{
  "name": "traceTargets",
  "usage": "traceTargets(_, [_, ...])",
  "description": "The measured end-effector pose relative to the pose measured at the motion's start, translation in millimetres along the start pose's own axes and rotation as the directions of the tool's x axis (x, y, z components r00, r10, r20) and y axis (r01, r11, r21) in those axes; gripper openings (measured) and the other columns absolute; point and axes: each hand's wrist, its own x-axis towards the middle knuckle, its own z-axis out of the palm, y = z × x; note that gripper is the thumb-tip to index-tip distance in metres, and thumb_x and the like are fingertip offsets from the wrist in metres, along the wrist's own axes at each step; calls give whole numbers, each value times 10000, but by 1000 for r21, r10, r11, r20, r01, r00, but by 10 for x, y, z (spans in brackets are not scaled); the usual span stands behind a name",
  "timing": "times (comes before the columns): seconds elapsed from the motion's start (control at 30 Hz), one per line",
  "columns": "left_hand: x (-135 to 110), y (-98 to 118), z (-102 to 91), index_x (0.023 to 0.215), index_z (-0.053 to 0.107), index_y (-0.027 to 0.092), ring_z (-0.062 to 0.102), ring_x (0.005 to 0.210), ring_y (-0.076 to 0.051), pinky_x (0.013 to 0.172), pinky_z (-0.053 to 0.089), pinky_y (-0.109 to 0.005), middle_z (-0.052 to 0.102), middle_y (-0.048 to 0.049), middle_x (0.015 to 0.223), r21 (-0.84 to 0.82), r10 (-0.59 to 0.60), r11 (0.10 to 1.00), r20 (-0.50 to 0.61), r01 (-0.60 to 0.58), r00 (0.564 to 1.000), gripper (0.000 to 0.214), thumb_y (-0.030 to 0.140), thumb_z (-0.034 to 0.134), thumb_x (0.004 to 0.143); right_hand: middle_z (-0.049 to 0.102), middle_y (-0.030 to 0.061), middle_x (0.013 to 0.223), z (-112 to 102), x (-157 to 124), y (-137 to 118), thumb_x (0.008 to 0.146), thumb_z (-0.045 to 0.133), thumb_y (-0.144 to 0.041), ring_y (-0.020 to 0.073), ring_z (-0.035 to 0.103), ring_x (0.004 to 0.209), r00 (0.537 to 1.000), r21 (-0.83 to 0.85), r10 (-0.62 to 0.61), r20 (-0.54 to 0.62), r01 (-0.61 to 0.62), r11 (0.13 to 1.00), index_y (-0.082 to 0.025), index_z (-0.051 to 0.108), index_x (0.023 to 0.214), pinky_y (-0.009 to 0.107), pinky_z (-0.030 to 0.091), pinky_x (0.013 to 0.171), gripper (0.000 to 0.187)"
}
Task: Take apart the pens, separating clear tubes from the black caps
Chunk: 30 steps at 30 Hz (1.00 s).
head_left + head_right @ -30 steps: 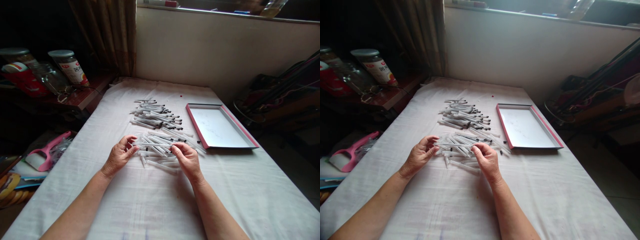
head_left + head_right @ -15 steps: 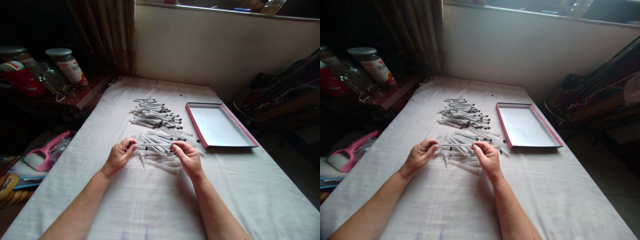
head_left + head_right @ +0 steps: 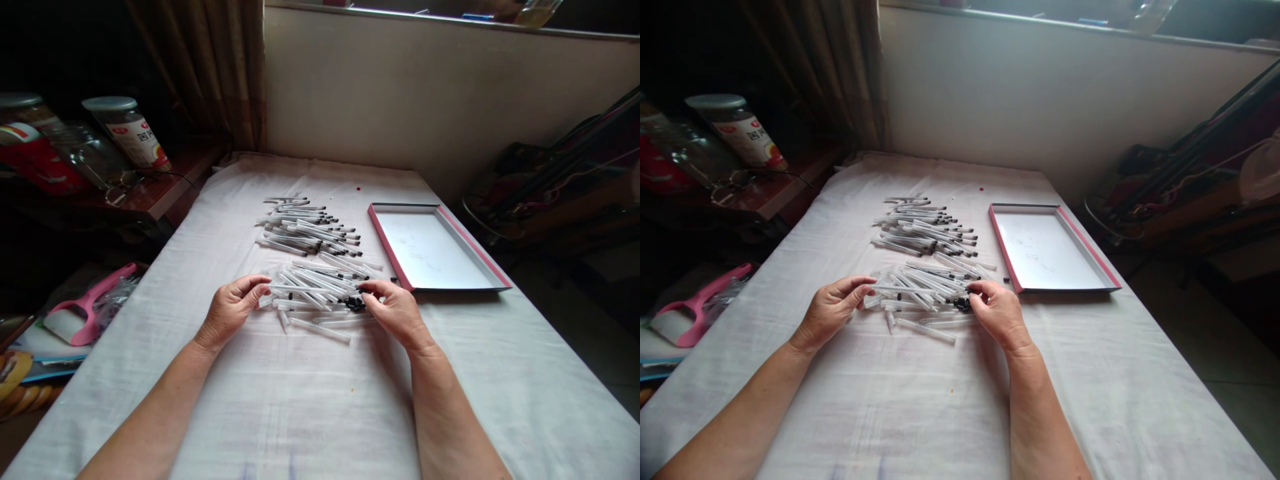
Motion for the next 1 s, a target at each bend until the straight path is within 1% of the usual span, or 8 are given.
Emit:
traceTargets(0.2, [1, 38, -13, 941, 738, 139, 613, 573, -140, 537, 483, -224, 654, -14, 613, -28, -4, 1000, 8, 4, 1000, 438, 533, 696, 752, 761, 44, 846, -41, -18, -62, 750, 570, -247, 191, 677, 698, 995, -32, -90, -45, 89, 996, -220, 759, 888, 319, 524, 693, 236])
traceTargets(0.27, [0, 47, -7, 942, 736, 139, 620, 576, -144, 540, 490, -226, 648, -10, 600, -38, -6, 999, 11, 6, 1000, 437, 531, 698, 752, 758, 61, 864, -34, -38, -122, 806, 576, -308, 186, 669, 696, 989, 42, -136, -65, 139, 989, -205, 754, 877, 309, 524, 675, 217])
traceTargets(0.4, [-6, 50, 13, 932, 735, 143, 616, 565, -141, 543, 500, -228, 648, -7, 591, -52, 4, 999, 31, -2, 1000, 425, 526, 704, 749, 758, 70, 892, 65, -112, -285, 866, 590, -369, 181, 678, 730, 976, 244, -217, 25, 204, 948, -196, 745, 934, 275, 523, 631, 242])
traceTargets(0.53, [-16, 48, 17, 928, 730, 145, 597, 550, -131, 548, 502, -228, 642, -3, 592, -54, 7, 999, 45, -4, 999, 405, 510, 702, 754, 742, 51, 778, 158, -156, -368, 869, 601, -335, 173, 669, 694, 963, 302, -262, 63, 232, 925, -198, 729, 824, 273, 517, 649, 193])
traceTargets(0.67, [10, 35, -47, 935, 713, 154, 586, 559, -121, 543, 489, -221, 647, -3, 636, -31, 17, 999, 2, -17, 1000, 371, 486, 682, 773, 711, 43, 730, 71, -101, -259, 870, 582, -374, 168, 638, 662, 982, 263, -180, 49, 162, 951, -190, 701, 792, 273, 496, 636, 232])
traceTargets(0.83, [109, -28, -219, 951, 676, 168, 563, 562, -100, 512, 468, -200, 660, -11, 732, 17, 28, 1000, -216, -25, 976, 312, 441, 650, 801, 677, 41, 678, -98, 6, -23, 827, 581, -471, 166, 592, 604, 996, 238, 35, -86, -14, 971, -180, 686, 781, 275, 468, 578, 313])
traceTargets(0.9, [137, -49, -267, 946, 665, 165, 546, 543, -86, 464, 434, -180, 662, -16, 761, 14, 21, 1000, -269, -18, 963, 300, 426, 651, 798, 682, 43, 676, -97, 18, 0, 819, 575, -470, 170, 597, 609, 994, 213, 42, -98, -20, 977, -180, 685, 765, 277, 468, 580, 315])
traceTargets(1.0, [140, -52, -274, 946, 663, 162, 545, 538, -79, 437, 412, -164, 662, -18, 762, 1, 20, 1000, -268, -20, 963, 297, 419, 651, 798, 707, 44, 684, -35, -2, -51, 822, 562, -440, 182, 628, 628, 997, 158, -12, -71, 23, 987, -188, 696, 756, 286, 480, 605, 293])
